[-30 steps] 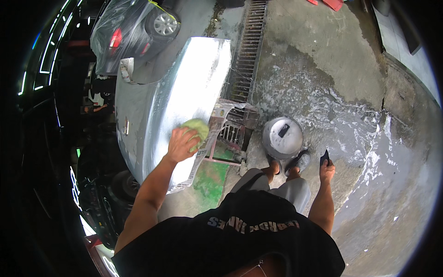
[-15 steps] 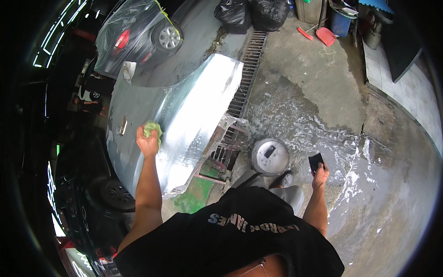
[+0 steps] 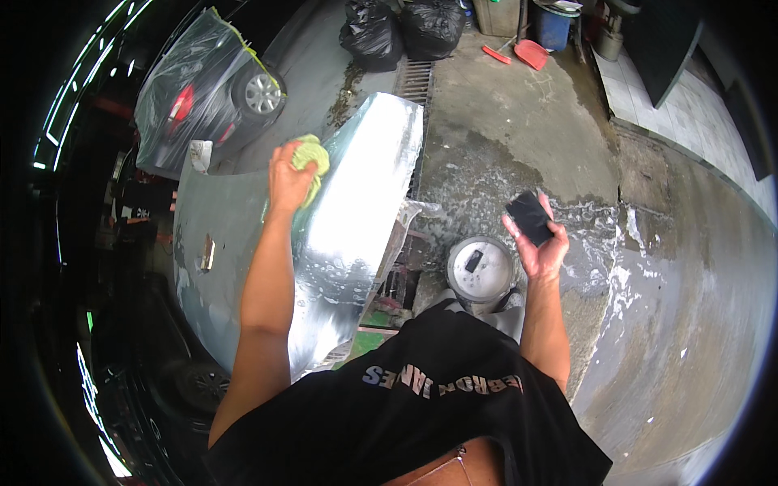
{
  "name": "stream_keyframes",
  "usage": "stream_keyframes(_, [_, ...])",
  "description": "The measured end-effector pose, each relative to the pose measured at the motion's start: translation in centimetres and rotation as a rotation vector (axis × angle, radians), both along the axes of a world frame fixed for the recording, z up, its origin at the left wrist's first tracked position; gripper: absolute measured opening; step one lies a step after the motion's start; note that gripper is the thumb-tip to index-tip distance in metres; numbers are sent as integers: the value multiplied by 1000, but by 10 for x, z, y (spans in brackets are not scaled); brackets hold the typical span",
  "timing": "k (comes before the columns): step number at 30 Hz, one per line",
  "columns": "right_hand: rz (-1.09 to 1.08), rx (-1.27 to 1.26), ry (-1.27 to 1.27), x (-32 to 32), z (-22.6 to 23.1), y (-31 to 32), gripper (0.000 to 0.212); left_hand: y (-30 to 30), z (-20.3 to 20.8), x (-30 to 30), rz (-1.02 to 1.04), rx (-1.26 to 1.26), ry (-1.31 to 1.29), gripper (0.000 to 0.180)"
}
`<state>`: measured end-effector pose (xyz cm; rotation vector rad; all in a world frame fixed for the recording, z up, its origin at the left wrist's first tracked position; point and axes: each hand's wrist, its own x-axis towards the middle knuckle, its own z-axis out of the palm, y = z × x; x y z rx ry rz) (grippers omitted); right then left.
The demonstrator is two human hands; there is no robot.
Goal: The person applies a transparent protective film to a silver car bumper. They use a squeegee to smooth the film and a green cloth to wipe the surface, repeatedly smoothing and wiping different sections of the bumper.
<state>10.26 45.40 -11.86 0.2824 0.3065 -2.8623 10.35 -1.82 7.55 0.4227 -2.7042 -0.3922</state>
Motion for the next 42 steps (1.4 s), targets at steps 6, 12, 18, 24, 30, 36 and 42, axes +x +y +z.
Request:
stream_keyframes(6, [105, 235, 93, -19, 39, -118, 69, -28, -60, 8, -30, -41, -90, 57])
stream_keyframes(12, [167, 1930, 931, -27, 51, -260, 76, -16, -78, 8, -54, -37, -16, 58])
stream_keyframes(18, [458, 2166, 1281, 62, 85, -304, 82, -14, -76, 18, 23, -4, -28, 56])
stream_keyframes(24, [316, 2371, 1129, 10, 102, -320, 73, -16, -77, 15, -17, -24, 2, 53])
stream_keyframes(30, [350, 2329, 1312, 32, 86, -323, 71, -17, -77, 18, -7, -23, -28, 53])
stream_keyframes(36, [486, 2139, 1246, -3, 92, -322, 82, -18, -76, 19, 18, -40, -42, 54])
stream_keyframes(42, [147, 2037, 1255, -20, 57, -324, 86, -17, -82, 19, -35, -10, 3, 54])
